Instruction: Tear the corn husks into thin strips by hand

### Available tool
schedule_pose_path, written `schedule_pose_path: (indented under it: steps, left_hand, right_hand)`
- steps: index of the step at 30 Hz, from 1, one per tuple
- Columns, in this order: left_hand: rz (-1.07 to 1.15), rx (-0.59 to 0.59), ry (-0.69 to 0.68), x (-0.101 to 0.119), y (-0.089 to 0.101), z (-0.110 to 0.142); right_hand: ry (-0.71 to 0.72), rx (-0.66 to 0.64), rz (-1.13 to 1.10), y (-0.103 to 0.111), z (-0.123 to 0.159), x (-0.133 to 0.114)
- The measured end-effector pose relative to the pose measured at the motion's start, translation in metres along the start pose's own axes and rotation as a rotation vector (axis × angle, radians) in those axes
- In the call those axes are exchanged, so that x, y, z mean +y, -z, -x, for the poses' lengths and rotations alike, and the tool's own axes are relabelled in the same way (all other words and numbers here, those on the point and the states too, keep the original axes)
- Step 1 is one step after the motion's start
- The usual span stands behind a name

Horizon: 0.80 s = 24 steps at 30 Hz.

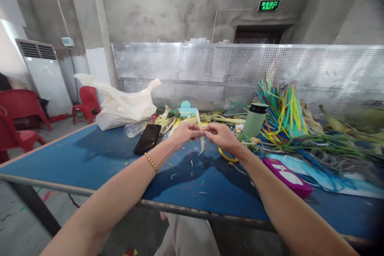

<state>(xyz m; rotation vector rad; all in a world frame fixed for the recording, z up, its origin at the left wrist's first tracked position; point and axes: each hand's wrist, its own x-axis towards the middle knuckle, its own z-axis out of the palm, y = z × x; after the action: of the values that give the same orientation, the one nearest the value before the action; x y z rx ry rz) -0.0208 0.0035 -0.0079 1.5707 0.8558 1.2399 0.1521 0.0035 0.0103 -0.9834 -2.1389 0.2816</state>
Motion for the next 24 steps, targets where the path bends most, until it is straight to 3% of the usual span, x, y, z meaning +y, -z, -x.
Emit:
schedule_pose_path:
  steps: [11, 24]
  left_hand:
    - [-0.081, 0.068, -0.039, -0.003, -0.0017, -0.0015]
    - [-0.146, 0.028, -0.085, 0.0045, -0.0045, 0.0019]
  right_hand:
    - [-0.012, 0.035, 0.07, 0.0039, 0.0014, -0.0052]
    - [0.0, -0.008, -0.013, 0.007, -0.0001, -0.0045]
